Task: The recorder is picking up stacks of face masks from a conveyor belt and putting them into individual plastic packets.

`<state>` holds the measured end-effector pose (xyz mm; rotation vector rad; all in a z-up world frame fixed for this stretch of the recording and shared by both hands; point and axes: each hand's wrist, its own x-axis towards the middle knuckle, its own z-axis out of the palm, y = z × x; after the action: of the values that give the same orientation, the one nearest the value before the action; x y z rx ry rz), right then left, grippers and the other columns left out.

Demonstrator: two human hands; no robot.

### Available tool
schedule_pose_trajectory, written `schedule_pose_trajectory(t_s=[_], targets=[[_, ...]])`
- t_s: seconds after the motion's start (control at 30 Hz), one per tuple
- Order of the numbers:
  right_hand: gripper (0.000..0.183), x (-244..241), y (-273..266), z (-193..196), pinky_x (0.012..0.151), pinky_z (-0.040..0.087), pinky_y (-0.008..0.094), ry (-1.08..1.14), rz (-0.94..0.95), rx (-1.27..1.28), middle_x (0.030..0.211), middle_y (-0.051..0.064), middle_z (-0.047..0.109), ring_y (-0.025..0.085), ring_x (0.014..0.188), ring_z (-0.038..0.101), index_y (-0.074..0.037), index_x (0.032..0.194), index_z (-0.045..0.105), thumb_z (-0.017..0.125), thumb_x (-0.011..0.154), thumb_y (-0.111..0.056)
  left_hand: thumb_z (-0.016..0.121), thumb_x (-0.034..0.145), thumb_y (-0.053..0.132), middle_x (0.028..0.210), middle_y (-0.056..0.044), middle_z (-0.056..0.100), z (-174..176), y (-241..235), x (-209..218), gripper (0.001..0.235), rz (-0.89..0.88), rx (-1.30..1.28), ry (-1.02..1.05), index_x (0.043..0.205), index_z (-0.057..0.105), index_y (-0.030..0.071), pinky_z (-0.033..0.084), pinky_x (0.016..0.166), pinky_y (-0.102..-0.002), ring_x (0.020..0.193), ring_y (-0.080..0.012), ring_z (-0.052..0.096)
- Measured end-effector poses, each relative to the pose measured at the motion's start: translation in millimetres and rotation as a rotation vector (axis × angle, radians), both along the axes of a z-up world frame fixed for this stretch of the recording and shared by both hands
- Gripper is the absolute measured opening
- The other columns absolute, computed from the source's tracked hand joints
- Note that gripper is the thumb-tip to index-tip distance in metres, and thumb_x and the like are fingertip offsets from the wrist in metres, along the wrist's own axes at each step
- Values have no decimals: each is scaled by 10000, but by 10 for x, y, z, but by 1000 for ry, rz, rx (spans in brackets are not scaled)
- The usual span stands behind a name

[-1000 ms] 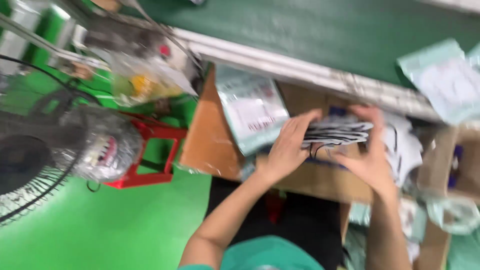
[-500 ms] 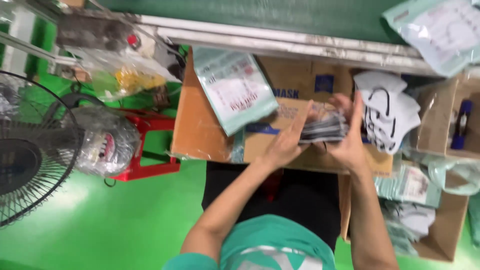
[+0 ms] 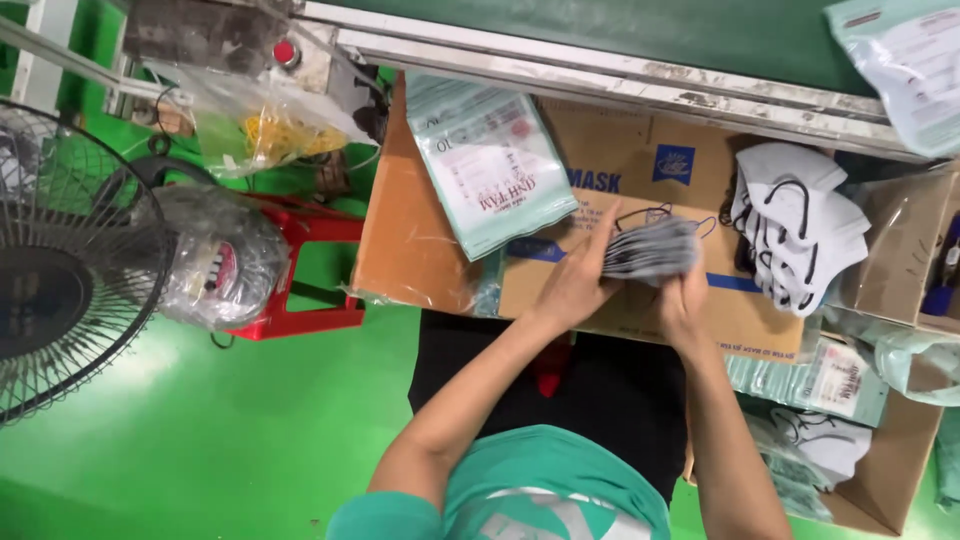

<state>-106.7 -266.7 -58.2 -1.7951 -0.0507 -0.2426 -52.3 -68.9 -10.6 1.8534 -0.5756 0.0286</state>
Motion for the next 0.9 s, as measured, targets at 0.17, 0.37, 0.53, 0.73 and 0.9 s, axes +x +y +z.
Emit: schedule_pose_trajectory(t_s=[0.17,0.37,0.53,0.73,0.9], targets=[[294,241,106,276,1024,467,281,-101,-280,-126,1252,102,637,157,1137,590,53,1401,546,473,1129,-30,764,901,142,1267,-183,638,338,491,240,596,85,68,-350,1425,512,13,536,1017,-461,1162,-359,643],[169,522,154,98,803,426,193,-52,-361,183,1034,-25,643,34,886,514,44,1227,632,539,1129,-57,697,796,107,1010,-110,636,-37,868,490,209,217,506,-404,979,653,17,519,808,-395,962,-300,622],[124,560,503,-133,750,456,243,277,-57,293,902,-6,628,70,854,544,65,1111,683,662,1099,-57,630,810,68,900,-119,552,33,863,493,88,103,732,-599,886,598,36,527,764,-378,901,-289,594],[329,697,723,416,859,523,213,200,-85,280,1006,-7,726,59,951,662,-61,1218,649,718,901,-110,586,768,-63,960,-143,615,392,736,485,221,228,323,-567,973,644,-6,530,798,-405,912,-339,625],[195,459,720,793,807,520,276,234,-139,-27,988,40,696,127,915,646,-9,1021,735,779,859,-108,656,849,-51,997,-156,633,761,609,340,175,193,146,-523,1021,650,-18,531,822,-425,923,-357,629]])
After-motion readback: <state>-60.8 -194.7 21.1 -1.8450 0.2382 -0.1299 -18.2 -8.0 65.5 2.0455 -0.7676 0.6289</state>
